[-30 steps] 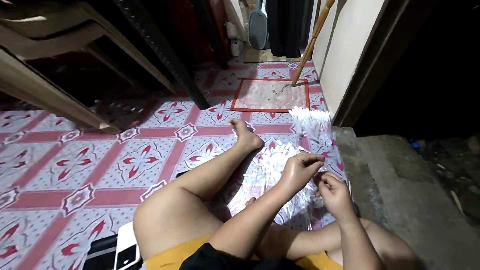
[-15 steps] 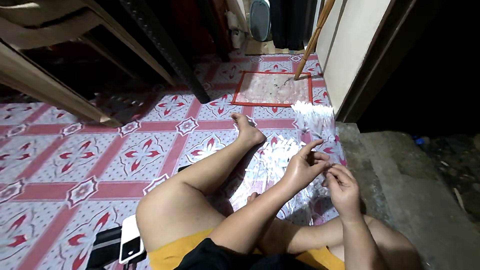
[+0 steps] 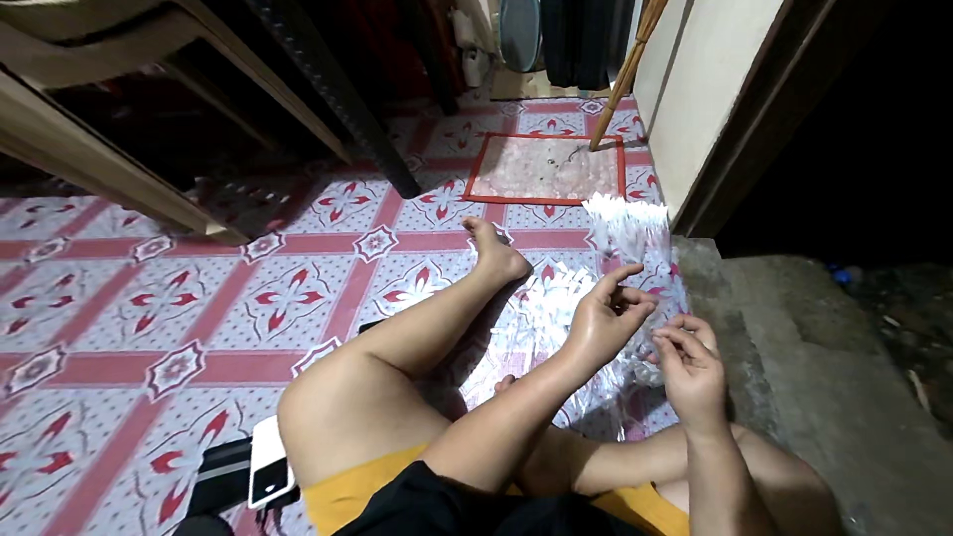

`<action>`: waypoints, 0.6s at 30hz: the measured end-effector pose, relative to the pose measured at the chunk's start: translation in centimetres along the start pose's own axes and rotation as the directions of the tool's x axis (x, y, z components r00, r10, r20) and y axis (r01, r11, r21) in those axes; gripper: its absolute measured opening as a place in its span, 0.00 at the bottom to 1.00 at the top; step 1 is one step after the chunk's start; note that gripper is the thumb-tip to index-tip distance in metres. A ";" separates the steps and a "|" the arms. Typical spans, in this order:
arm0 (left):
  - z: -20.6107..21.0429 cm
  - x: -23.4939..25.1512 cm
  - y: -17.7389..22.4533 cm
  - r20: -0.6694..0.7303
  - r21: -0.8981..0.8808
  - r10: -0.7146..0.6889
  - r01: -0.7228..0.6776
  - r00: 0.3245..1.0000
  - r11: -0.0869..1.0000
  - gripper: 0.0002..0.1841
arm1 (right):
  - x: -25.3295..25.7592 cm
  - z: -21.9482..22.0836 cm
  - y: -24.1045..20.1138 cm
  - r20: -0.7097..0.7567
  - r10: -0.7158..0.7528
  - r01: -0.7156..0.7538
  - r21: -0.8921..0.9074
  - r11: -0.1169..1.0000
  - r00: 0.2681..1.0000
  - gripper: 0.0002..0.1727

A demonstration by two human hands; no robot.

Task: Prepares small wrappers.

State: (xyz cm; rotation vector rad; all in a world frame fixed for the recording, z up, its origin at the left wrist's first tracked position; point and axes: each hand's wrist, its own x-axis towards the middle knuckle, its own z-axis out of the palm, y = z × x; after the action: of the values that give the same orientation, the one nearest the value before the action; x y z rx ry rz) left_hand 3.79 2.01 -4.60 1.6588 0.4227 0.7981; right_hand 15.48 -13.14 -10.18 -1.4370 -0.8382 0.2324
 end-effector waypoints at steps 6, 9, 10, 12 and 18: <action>-0.2 0.0 1.1 0.012 -0.005 -0.002 0.002 1.000 1.000 0.35 | -0.4 0.5 1.2 0.091 0.043 -0.037 -0.071 0.997 0.995 0.08; -0.2 0.0 0.5 0.032 -0.005 -0.009 0.009 0.999 1.000 0.36 | -0.4 0.6 1.8 0.101 0.017 -0.010 -0.064 0.998 0.995 0.09; -0.2 -0.1 0.4 0.032 0.004 -0.008 0.008 0.999 1.000 0.36 | -0.4 0.5 1.9 0.098 0.008 -0.002 -0.065 0.998 0.995 0.09; -0.5 -0.1 0.7 0.027 0.025 0.000 0.000 1.000 1.000 0.36 | -0.4 0.6 1.9 0.093 0.013 -0.007 -0.065 0.998 0.996 0.09; -0.7 -0.3 1.6 0.014 0.013 -0.022 0.022 1.000 1.000 0.38 | -0.7 1.4 1.0 0.138 0.130 -0.112 -0.135 0.985 0.982 0.06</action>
State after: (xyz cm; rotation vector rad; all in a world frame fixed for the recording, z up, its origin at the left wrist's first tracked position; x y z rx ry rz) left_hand 2.88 1.91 -3.04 1.6680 0.4359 0.7688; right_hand 14.45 -12.31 -11.50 -1.6069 -0.8981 0.3865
